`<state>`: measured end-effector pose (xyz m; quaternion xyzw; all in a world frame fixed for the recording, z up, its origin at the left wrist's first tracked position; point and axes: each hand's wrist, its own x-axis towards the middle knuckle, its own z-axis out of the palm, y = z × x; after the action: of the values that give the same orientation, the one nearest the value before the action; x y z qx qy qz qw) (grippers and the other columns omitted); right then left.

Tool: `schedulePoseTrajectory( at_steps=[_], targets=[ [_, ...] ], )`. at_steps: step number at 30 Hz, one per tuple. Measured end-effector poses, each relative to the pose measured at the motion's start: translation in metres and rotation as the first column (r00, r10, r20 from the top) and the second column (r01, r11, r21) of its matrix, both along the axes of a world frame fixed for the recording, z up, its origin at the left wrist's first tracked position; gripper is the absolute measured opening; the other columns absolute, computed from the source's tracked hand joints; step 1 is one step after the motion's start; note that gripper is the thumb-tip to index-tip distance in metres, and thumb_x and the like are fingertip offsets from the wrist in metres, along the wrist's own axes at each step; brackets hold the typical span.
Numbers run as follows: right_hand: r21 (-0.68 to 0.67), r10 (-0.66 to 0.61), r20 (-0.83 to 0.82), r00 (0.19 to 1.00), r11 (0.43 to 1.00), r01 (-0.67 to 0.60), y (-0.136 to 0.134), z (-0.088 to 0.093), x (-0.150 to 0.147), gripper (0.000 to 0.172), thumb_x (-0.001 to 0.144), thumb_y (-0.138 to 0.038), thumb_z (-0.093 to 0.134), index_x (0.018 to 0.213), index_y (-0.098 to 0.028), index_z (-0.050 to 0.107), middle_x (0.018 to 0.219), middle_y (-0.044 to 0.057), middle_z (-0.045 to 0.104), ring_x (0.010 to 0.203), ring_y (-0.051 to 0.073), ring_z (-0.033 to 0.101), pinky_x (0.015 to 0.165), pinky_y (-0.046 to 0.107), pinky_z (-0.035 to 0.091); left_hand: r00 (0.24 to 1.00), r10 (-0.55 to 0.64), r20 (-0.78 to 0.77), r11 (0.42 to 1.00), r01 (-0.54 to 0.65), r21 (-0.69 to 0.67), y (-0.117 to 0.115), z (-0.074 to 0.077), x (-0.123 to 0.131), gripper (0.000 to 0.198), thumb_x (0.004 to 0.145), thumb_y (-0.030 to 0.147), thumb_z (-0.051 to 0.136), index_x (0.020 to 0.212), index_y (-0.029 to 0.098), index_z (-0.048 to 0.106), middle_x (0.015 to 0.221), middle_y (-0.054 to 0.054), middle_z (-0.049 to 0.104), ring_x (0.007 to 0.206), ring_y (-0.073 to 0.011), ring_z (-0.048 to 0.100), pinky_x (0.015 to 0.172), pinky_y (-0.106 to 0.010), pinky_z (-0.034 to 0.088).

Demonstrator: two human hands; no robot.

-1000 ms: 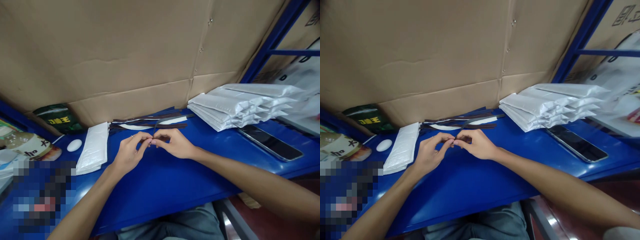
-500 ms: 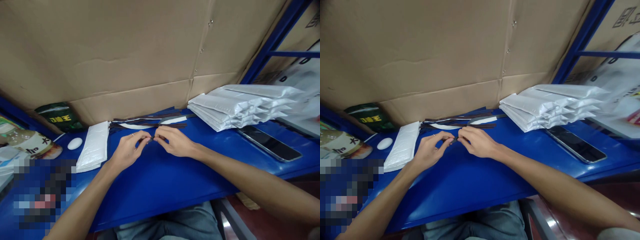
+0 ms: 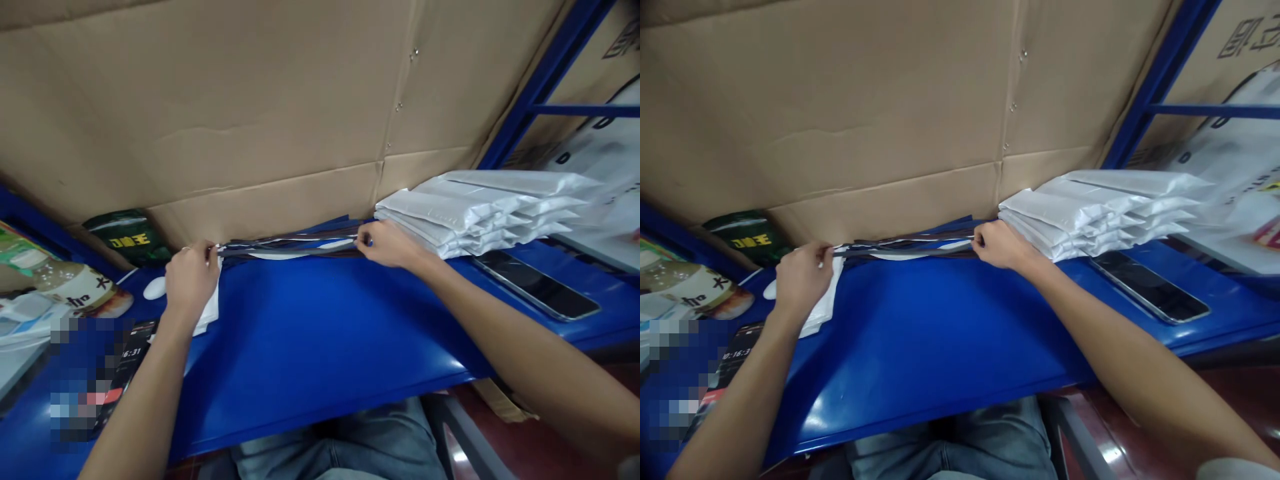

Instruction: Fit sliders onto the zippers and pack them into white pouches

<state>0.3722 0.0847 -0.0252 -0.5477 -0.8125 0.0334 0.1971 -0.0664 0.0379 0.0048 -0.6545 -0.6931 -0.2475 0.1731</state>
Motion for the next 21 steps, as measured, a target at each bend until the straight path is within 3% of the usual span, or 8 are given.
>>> schedulePoseTrajectory(
  at_steps=[2,4,7,9,12,16,21],
  targets=[
    [-0.027,0.068,-0.080,0.994,0.997,-0.071,-0.007,-0.001,-0.012,0.020,0.098,-0.029,0.062,0.084,-0.022,0.074,0.079,0.006,0.078,0.071,0.023,0.069,0.069,0.034,0.044,0.995,-0.097,-0.030,0.993,0.099,0.060,-0.005,-0.004,0.020,0.037,0.104,0.045,0.057,0.126,0.019,0.071,0.129,-0.021,0.069,0.125,-0.0405,0.063,0.107,-0.054,0.049],
    [-0.032,0.165,-0.184,0.969,0.984,-0.173,-0.017,-0.003,-0.027,0.017,0.098,-0.026,0.060,0.089,-0.022,0.073,0.080,0.003,0.079,0.070,0.021,0.071,0.068,0.032,0.045,0.972,-0.234,-0.014,0.970,0.235,0.056,-0.013,-0.008,0.043,0.035,0.103,0.045,0.061,0.126,0.020,0.070,0.124,-0.018,0.070,0.117,-0.0359,0.066,0.102,-0.049,0.052],
    [-0.064,0.265,-0.360,0.894,0.949,-0.307,-0.035,-0.006,-0.050,0.011,0.098,-0.023,0.061,0.105,-0.023,0.070,0.089,0.002,0.082,0.075,0.019,0.075,0.071,0.030,0.050,0.896,-0.431,0.111,0.890,0.442,-0.109,-0.028,-0.014,0.077,0.026,0.106,0.045,0.059,0.109,0.022,0.071,0.093,-0.006,0.071,0.084,-0.0236,0.069,0.078,-0.036,0.053],
    [-0.083,0.283,-0.445,0.850,0.932,-0.354,-0.047,-0.009,-0.065,0.011,0.099,-0.025,0.062,0.110,-0.023,0.067,0.091,0.001,0.083,0.079,0.020,0.078,0.073,0.029,0.053,0.852,-0.500,0.157,0.825,0.523,-0.215,-0.038,-0.019,0.095,0.030,0.106,0.050,0.060,0.102,0.022,0.071,0.088,-0.003,0.071,0.076,-0.0199,0.067,0.069,-0.032,0.048],
    [-0.078,0.312,-0.507,0.803,0.912,-0.404,-0.060,-0.012,-0.082,0.009,0.100,-0.029,0.064,0.108,-0.025,0.066,0.093,0.000,0.083,0.084,0.021,0.080,0.076,0.030,0.056,0.828,-0.542,0.147,0.772,0.559,-0.302,-0.048,-0.026,0.110,0.033,0.107,0.053,0.059,0.106,0.023,0.072,0.096,-0.003,0.075,0.079,-0.0194,0.069,0.066,-0.031,0.046],
    [-0.031,0.370,-0.499,0.784,0.896,-0.442,-0.067,-0.015,-0.090,0.009,0.101,-0.030,0.065,0.108,-0.026,0.069,0.100,0.000,0.083,0.090,0.022,0.081,0.083,0.032,0.058,0.803,-0.591,0.072,0.738,0.575,-0.353,-0.050,-0.029,0.113,0.027,0.113,0.034,0.048,0.111,0.022,0.072,0.106,-0.006,0.076,0.091,-0.0214,0.074,0.074,-0.031,0.051],
    [-0.054,0.381,-0.485,0.787,0.885,-0.462,-0.070,-0.016,-0.094,0.014,0.101,-0.026,0.063,0.112,-0.026,0.072,0.101,0.000,0.084,0.090,0.022,0.082,0.083,0.032,0.058,0.838,-0.545,-0.024,0.773,0.491,-0.401,-0.055,-0.022,0.123,0.023,0.106,0.031,0.054,0.098,0.020,0.073,0.100,-0.007,0.077,0.082,-0.0233,0.074,0.066,-0.032,0.048]
  ],
)
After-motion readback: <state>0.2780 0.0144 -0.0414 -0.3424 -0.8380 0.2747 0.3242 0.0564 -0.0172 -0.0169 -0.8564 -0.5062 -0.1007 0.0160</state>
